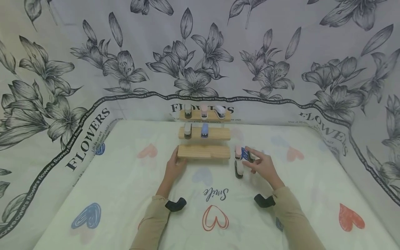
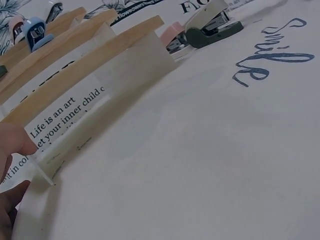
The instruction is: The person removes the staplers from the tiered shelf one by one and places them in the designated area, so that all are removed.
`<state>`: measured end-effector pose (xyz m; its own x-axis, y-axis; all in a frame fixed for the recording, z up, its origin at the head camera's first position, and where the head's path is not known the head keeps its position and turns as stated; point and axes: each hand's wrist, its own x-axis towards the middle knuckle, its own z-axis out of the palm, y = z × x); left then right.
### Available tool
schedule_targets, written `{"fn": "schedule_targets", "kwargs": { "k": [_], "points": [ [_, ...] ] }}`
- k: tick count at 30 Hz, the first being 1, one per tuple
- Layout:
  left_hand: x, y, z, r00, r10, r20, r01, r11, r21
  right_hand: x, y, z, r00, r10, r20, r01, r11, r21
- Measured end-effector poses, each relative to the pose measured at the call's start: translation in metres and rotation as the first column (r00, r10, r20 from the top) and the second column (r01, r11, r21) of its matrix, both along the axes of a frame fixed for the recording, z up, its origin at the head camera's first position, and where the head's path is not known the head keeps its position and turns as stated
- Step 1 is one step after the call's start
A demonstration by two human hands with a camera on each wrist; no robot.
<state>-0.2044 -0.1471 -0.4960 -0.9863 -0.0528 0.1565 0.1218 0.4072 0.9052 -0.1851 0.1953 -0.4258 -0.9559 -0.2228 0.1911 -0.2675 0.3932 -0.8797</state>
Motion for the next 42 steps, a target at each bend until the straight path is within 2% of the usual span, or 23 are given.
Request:
{"fn": "schedule_targets", "kwargs": {
  "k": [5, 9, 13, 17, 22, 28, 32, 35, 37, 39, 42],
  "points": [
    [0.004, -0.001, 0.001, 1.000, 0.005, -0.014, -0.005, 1.000, -0.006, -0.003, -0.023, 0.030, 0.998, 0.049, 0.035, -0.047, 0.997, -0.057],
    [0.003, -0.003, -0.002, 0.997, -0.018, -0.081, 0.015, 0.999, -0.029, -0.025, -0.038, 0.025, 0.989, 0.118, 0.085, -0.109, 0.988, -0.106],
    [-0.001, -0.004, -0.004, 0.986, -0.037, -0.164, 0.027, 0.998, -0.062, -0.050, -0.059, 0.015, 0.982, 0.145, 0.123, -0.132, 0.985, -0.112],
    [-0.004, -0.004, -0.003, 0.980, -0.034, -0.196, 0.020, 0.997, -0.072, -0.069, -0.085, 0.012, 0.969, 0.175, 0.174, -0.153, 0.980, -0.129],
    [-0.004, -0.005, -0.005, 0.987, -0.029, -0.160, 0.020, 0.998, -0.052, -0.083, -0.113, 0.013, 0.952, 0.176, 0.249, -0.114, 0.962, -0.247],
    [-0.003, -0.004, -0.008, 0.993, -0.030, -0.115, 0.027, 0.999, -0.027, -0.089, -0.132, 0.023, 0.939, 0.130, 0.318, -0.040, 0.961, -0.275],
    [-0.002, -0.005, -0.006, 0.999, 0.006, -0.033, -0.005, 1.000, 0.027, -0.093, -0.140, 0.027, 0.923, 0.138, 0.359, -0.026, 0.953, -0.301],
    [0.000, -0.006, -0.003, 0.998, 0.036, 0.043, -0.039, 0.997, 0.065, -0.094, -0.143, 0.028, 0.918, 0.168, 0.361, -0.036, 0.938, -0.346],
    [0.000, -0.006, -0.003, 0.999, 0.039, 0.036, -0.042, 0.996, 0.082, -0.095, -0.144, 0.027, 0.922, 0.173, 0.347, -0.034, 0.927, -0.373],
    [0.001, -0.006, -0.002, 0.999, 0.032, -0.003, -0.032, 0.995, 0.093, -0.095, -0.144, 0.025, 0.932, 0.167, 0.323, -0.029, 0.920, -0.390],
    [0.001, -0.005, -0.003, 0.999, 0.015, -0.050, -0.010, 0.994, 0.105, -0.098, -0.145, 0.025, 0.946, 0.138, 0.294, -0.016, 0.923, -0.384]
  ]
}}
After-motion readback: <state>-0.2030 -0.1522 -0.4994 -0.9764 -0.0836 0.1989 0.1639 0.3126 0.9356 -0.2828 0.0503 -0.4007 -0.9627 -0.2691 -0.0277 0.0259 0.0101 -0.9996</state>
